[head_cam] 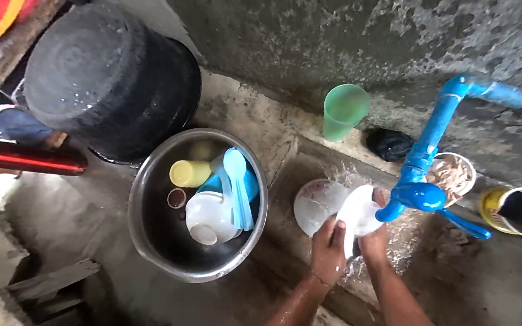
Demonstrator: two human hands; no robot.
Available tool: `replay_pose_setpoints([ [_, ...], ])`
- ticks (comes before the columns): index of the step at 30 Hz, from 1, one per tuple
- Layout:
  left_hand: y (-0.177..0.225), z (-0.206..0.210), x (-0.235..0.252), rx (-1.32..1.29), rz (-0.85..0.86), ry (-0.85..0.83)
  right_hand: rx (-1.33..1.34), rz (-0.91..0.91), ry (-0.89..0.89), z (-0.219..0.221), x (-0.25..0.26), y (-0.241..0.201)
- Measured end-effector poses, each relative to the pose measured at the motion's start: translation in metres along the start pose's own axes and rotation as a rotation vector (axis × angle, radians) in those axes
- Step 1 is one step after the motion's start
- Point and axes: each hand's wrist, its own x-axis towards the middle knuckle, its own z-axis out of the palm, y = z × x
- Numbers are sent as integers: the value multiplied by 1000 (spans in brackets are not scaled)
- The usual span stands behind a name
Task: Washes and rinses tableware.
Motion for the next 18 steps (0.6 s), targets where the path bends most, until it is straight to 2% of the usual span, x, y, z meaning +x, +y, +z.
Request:
replay_pose_setpoints([
  [2, 0, 0, 1, 25, 45, -8, 73, -82, -12, 14, -12, -15],
  [3, 4, -6, 2, 13, 53, 18, 61, -195, -55, 19, -25, -19],
  [5, 19, -31, 1, 23, 96, 103, -44, -453, -181, 27, -39, -17],
  [6, 30, -50, -4, 71, 146, 153, -121, -485, -180, 30, -41, -8],
  [7, 42, -70, -13, 135, 194, 203, -217, -437, -134, 35, -39, 5],
  [8, 56, -92, -24, 190, 238, 250, -349, -321, -87, 38, -33, 18],
  [9, 67, -115, -37, 213, 278, 306, -454, -169, -123, 40, -19, 33],
  [11, 87, -160, -58, 181, 325, 440, -509, 90, -220, 47, 8, 67],
  [12, 97, -184, -66, 163, 353, 490, -547, 136, -300, 51, 9, 70],
  [13, 106, -206, -72, 147, 386, 528, -620, 173, -490, 52, 7, 54],
  [14, 113, -226, -77, 137, 412, 563, -715, 105, -650, 57, 4, 44],
  [16, 121, -263, -80, 200, 446, 567, -797, -152, -830, 65, -2, 57],
  [17, 120, -280, -80, 280, 457, 542, -799, -181, -921, 64, 0, 60],
  [18, 118, -294, -79, 363, 458, 514, -789, -125, -946, 59, 3, 60],
])
